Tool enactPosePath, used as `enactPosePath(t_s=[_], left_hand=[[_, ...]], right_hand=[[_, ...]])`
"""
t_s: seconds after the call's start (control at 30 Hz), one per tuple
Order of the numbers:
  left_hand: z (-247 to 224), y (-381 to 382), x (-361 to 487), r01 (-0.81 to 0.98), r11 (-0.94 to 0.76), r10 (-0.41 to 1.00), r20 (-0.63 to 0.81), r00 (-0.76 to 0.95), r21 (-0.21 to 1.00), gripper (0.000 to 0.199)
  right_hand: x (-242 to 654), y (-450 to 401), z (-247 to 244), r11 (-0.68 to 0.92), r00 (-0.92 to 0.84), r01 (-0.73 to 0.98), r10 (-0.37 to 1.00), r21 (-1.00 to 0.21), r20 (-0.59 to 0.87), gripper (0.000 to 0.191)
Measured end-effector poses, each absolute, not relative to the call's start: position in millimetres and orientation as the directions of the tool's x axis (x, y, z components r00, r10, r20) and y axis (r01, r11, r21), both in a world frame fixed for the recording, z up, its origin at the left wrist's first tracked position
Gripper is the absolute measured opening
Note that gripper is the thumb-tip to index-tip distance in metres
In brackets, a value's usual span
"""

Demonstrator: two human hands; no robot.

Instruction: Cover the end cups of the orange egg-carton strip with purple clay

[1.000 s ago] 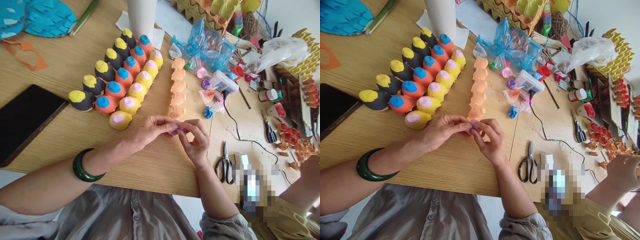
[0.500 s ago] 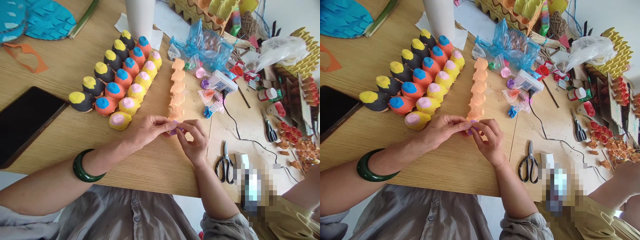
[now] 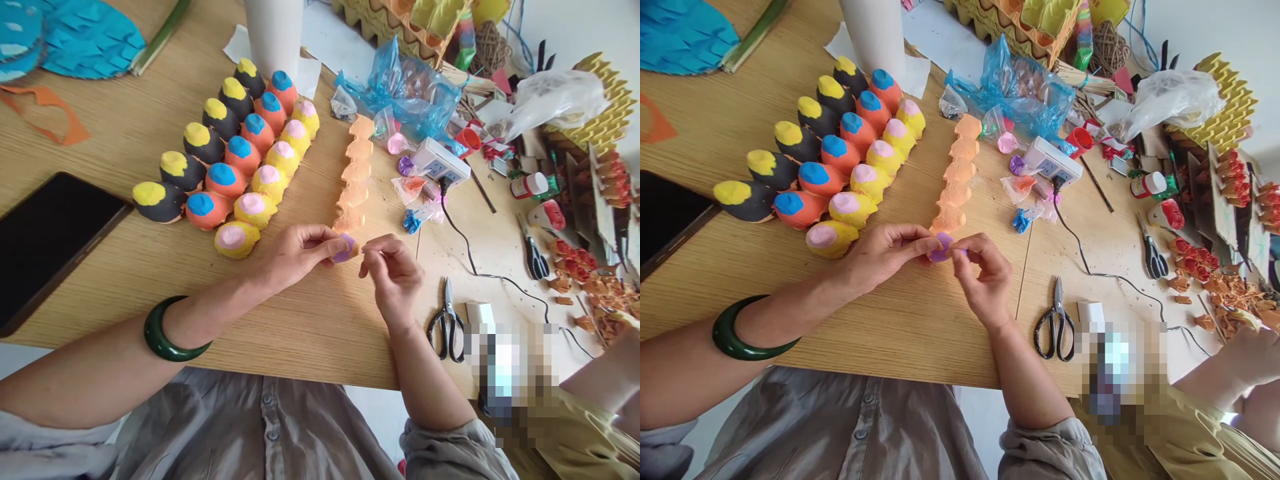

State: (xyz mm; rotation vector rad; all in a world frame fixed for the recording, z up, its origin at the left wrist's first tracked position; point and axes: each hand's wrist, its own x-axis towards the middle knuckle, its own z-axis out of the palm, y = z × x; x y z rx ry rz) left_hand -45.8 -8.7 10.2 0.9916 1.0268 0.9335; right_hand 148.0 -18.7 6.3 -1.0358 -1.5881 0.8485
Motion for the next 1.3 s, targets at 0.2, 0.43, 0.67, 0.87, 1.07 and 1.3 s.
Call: enactPosePath(t_s=[0.2, 0.43, 0.67, 0.87, 1.07, 1.3], left_hand=[[10, -9, -45, -0.259, 0.348, 0.927, -0.289, 0.239, 0.901, 0.035], [4, -10, -48, -0.306, 0.364, 0.918, -0.282, 0.279, 0.880, 0.035], [6, -9, -49, -0.471, 0.421, 0.903, -0.306, 0.302, 0.776, 0.025], [8, -11, -49, -0.530, 0.471, 0.882, -0.396, 0.257, 0.705, 0.020], [9, -13, -49, -0.459, 0.484, 0.874, -0.379, 0.306, 0.745, 0.028], [9, -16, -49, -0.371, 0.418, 0.896, -0.309, 0.320, 0.829, 0.033]], right_hand=[[150, -6, 1, -0.038, 0.063, -0.115, 0.997, -0.993, -0.045, 0.014], [151, 4, -6, -0.168, 0.032, -0.259, 0.983, -0.951, -0.182, 0.024], [151, 2, -5, -0.228, -0.068, -0.224, 0.973, -0.947, -0.218, 0.014], [150, 1, 0, -0.437, -0.304, -0.235, 0.881, -0.868, -0.362, 0.050], [154, 5, 7, -0.660, -0.507, -0.317, 0.725, -0.681, -0.467, 0.049], [159, 7, 3, -0.674, -0.497, -0.472, 0.736, -0.568, -0.459, 0.054]])
